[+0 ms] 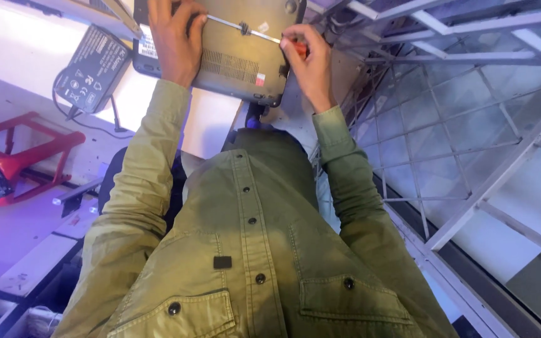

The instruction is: The person unscrews the back cover of a laptop with a screwdriver, removes the cover, and works on the internal components, detaching the battery and handling the motherboard and cooling fan. Another person briefly assists by holding the chassis while the person continues prying at components.

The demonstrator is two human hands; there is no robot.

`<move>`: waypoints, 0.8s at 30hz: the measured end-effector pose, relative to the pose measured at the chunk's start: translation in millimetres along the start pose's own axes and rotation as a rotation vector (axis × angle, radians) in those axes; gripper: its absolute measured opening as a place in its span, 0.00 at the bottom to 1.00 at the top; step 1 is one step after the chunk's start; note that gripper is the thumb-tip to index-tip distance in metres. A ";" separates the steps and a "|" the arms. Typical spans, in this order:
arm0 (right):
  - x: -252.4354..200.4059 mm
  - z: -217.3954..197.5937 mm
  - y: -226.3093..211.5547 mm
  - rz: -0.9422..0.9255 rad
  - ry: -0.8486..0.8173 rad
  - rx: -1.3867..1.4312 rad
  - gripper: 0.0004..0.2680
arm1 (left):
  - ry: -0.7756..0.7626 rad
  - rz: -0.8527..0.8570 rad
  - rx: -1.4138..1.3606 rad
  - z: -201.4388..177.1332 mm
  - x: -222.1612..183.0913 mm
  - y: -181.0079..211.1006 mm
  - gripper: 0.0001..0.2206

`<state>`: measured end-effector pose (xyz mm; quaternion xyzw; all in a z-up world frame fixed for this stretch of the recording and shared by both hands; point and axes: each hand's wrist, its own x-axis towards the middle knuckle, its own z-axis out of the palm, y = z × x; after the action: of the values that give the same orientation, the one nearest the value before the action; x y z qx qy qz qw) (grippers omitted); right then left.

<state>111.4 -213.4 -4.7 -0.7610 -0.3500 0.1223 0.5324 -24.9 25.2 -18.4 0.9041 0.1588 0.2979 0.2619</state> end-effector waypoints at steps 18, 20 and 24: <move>-1.0 13.2 -3.7 -0.242 0.043 -0.219 0.06 | 0.012 -0.127 0.096 5.9 -14.6 -9.9 0.02; -0.9 12.0 1.0 -0.231 0.023 -0.201 0.06 | -0.003 -0.107 0.149 12.9 -16.4 -19.5 0.03; 1.5 9.2 2.0 -0.256 -0.025 -0.192 0.05 | -0.066 -0.087 0.234 19.0 -15.2 -27.7 0.05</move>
<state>108.2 -206.2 -9.9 -0.7559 -0.4609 0.0287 0.4641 -28.5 33.7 -54.1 0.9300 0.2229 0.2359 0.1725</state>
